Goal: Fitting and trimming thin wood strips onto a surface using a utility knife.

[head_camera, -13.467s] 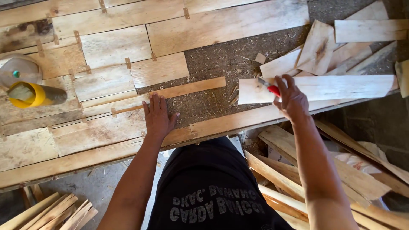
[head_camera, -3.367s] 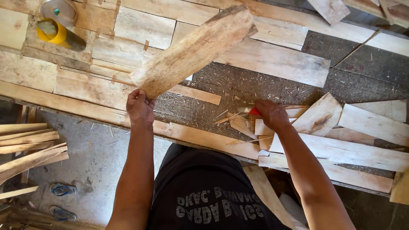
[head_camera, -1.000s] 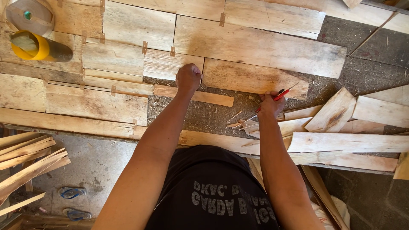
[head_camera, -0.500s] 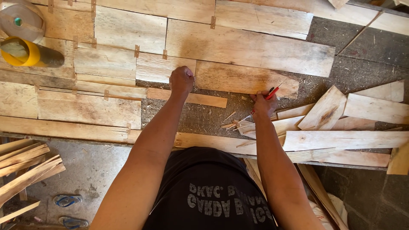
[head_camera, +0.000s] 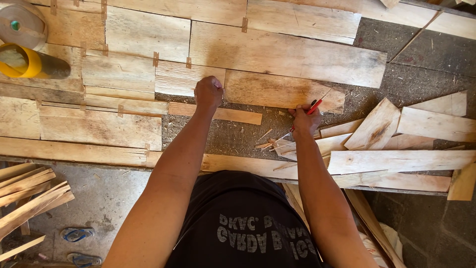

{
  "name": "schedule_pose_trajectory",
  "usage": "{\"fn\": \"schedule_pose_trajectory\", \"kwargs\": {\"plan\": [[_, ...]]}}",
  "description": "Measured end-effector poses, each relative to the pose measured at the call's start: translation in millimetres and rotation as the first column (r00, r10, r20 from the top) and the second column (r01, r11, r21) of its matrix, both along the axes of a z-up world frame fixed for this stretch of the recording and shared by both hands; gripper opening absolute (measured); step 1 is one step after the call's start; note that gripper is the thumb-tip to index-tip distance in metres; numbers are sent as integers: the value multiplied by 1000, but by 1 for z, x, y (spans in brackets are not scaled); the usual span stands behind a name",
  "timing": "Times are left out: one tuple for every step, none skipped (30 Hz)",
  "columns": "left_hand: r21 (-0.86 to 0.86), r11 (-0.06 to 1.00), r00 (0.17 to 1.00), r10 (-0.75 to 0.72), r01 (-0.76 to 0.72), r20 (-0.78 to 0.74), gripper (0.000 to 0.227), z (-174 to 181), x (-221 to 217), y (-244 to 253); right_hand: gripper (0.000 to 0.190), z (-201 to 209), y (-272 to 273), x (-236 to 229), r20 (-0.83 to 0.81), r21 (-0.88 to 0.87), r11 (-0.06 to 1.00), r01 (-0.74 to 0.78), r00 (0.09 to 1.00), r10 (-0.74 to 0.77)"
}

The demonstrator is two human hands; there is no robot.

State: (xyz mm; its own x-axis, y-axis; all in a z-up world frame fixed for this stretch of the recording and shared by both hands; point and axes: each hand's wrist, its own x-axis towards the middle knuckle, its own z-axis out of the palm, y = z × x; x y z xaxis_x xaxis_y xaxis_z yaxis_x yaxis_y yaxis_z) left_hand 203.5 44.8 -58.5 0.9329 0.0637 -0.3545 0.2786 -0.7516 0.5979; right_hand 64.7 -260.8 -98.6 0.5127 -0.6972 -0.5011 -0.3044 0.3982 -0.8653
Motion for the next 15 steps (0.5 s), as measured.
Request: {"fn": "schedule_pose_trajectory", "kwargs": {"plan": [[-1,1000,1000,2,-2,1,14,0,0,0,20,2,1,0,1,-1,1000,-2,1000,2],[-7,1000,1000,4,-4,7,14,0,1,0,18,5,1,0,-6,-11,1000,-9,1000,9],[-13,1000,1000,5,-5,13,14,0,1,0,17,7,2,0,-14,-21,1000,-16,1000,16],[-13,1000,1000,6,-5,12,14,1,0,0,17,9,3,0,-14,-21,1000,-17,1000,16],[-17,1000,1000,8,-8,7,14,3,1,0,17,10,4,1,-29,-14,1000,-10,1000,9],[-22,1000,1000,11,-11,1,15,5,1,0,17,12,5,1,-44,-7,1000,-3,999,2],[-22,1000,1000,10,-10,1,15,4,1,0,17,7,4,1,-44,-7,1000,-2,999,2],[-27,1000,1000,5,-5,-8,15,3,1,0,17,2,2,0,-37,-4,1000,12,999,-13],[-32,999,1000,1,-1,-17,15,3,2,0,16,-3,2,0,-31,0,1000,25,999,-25],[-31,1000,1000,2,-3,-17,15,4,2,1,16,-6,2,0,-31,1,1000,24,999,-24],[-33,999,1000,2,-3,-17,16,5,1,1,18,-8,1,-1,-14,-4,999,44,999,-44],[-35,999,1000,2,-2,-18,16,7,1,1,19,-10,1,-2,3,-9,998,64,998,-64],[-35,999,1000,2,-2,-18,16,9,1,1,19,-9,1,-2,3,-10,998,64,998,-64],[-34,999,1000,4,-5,-19,16,12,1,0,18,-8,1,-2,-4,-9,999,54,999,-54],[-33,999,1000,6,-7,-21,16,15,1,0,18,-7,1,-2,-12,-8,999,44,999,-44]]}}
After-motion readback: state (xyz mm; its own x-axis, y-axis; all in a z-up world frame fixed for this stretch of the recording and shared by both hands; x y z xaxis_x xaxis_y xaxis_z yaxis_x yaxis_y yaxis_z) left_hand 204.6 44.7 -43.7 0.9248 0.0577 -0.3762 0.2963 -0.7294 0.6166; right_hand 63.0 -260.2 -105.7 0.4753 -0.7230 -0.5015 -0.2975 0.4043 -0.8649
